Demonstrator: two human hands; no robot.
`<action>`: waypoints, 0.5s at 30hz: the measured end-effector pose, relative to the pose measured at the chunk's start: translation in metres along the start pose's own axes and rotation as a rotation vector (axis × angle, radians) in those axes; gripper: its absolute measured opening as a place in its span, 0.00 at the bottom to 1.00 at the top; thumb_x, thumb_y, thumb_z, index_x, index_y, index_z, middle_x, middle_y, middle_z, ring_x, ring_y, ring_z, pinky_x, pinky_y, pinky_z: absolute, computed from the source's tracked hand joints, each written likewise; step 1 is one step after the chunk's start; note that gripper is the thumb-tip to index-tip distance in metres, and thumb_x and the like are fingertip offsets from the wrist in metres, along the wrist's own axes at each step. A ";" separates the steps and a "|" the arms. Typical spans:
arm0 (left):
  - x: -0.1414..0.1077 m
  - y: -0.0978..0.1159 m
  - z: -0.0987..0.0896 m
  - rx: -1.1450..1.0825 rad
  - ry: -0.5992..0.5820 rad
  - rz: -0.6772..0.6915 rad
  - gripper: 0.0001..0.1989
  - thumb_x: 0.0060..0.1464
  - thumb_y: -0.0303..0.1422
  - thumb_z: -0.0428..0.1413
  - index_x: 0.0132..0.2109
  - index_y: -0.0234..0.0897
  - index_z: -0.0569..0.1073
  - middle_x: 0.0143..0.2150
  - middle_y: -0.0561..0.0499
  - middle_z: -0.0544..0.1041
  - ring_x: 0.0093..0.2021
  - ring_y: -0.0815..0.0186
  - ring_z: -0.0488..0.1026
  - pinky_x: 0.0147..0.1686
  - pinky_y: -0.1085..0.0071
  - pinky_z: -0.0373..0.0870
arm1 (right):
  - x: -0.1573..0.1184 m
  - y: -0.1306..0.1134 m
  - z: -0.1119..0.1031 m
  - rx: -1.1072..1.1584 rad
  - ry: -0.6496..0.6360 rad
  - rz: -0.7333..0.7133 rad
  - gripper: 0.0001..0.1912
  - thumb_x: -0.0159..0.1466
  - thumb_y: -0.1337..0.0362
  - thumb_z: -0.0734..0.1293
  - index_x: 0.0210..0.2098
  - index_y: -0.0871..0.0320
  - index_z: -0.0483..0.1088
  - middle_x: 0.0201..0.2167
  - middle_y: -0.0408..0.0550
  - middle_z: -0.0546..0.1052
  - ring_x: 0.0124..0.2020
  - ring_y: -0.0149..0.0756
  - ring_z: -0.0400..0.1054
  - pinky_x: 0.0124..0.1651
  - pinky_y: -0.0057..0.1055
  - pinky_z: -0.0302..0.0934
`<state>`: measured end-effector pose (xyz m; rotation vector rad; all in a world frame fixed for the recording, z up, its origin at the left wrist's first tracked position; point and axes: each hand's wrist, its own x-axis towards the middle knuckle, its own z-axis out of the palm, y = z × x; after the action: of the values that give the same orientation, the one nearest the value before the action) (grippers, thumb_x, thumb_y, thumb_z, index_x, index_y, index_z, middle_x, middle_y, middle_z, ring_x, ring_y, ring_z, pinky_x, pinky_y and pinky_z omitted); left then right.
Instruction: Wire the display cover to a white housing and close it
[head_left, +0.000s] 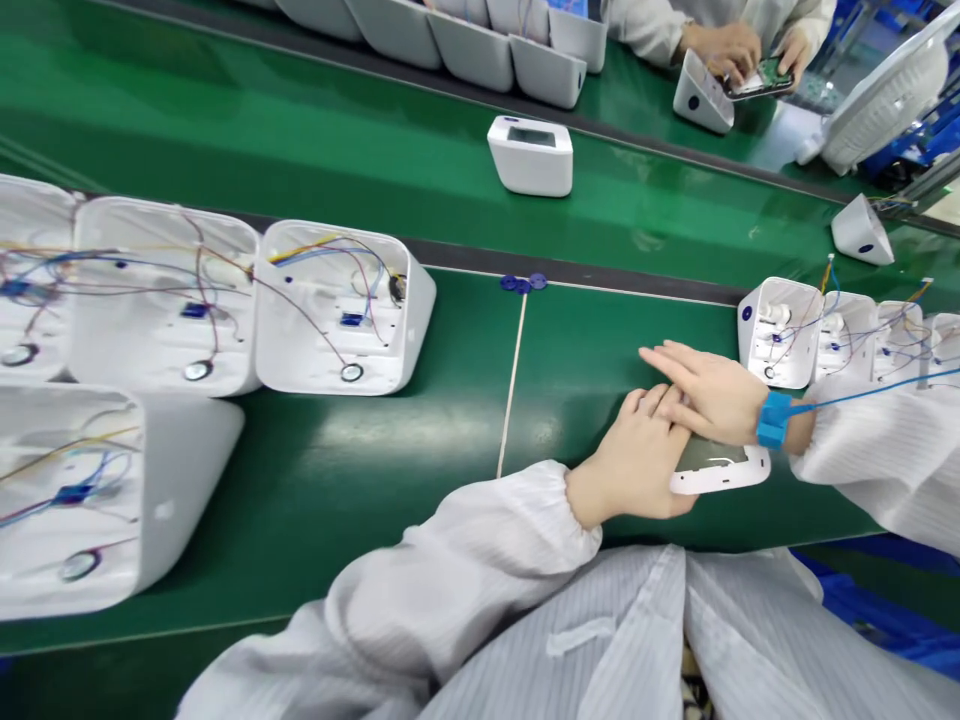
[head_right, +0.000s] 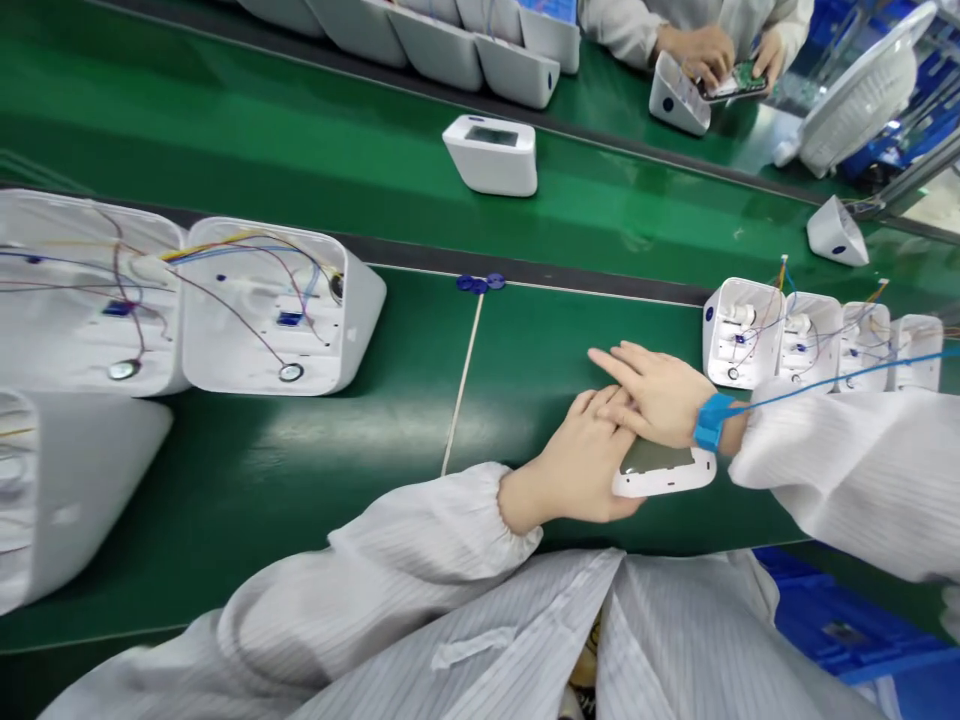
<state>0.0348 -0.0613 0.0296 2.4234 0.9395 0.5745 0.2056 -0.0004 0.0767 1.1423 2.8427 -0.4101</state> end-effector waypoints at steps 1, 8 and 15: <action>0.000 -0.001 0.001 -0.006 -0.001 0.006 0.46 0.44 0.48 0.60 0.66 0.30 0.57 0.64 0.32 0.62 0.64 0.40 0.56 0.61 0.46 0.52 | 0.000 -0.001 0.000 -0.005 0.016 0.055 0.35 0.71 0.47 0.54 0.69 0.61 0.50 0.65 0.63 0.63 0.67 0.55 0.55 0.61 0.52 0.60; -0.001 -0.001 0.003 0.022 0.071 0.010 0.50 0.39 0.49 0.61 0.64 0.25 0.58 0.62 0.29 0.63 0.61 0.40 0.60 0.59 0.48 0.55 | -0.006 -0.003 -0.002 0.143 0.294 0.248 0.23 0.69 0.52 0.58 0.56 0.59 0.68 0.50 0.57 0.76 0.52 0.49 0.71 0.54 0.49 0.67; -0.004 -0.011 -0.006 -0.018 0.088 0.218 0.49 0.43 0.48 0.58 0.68 0.27 0.52 0.63 0.32 0.64 0.60 0.44 0.61 0.59 0.50 0.57 | -0.043 -0.010 0.013 1.026 0.581 0.604 0.17 0.64 0.51 0.67 0.47 0.54 0.72 0.50 0.53 0.78 0.48 0.47 0.76 0.53 0.48 0.69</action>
<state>0.0231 -0.0550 0.0273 2.5194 0.7041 0.7693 0.2296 -0.0394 0.0726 2.4979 2.3645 -1.8239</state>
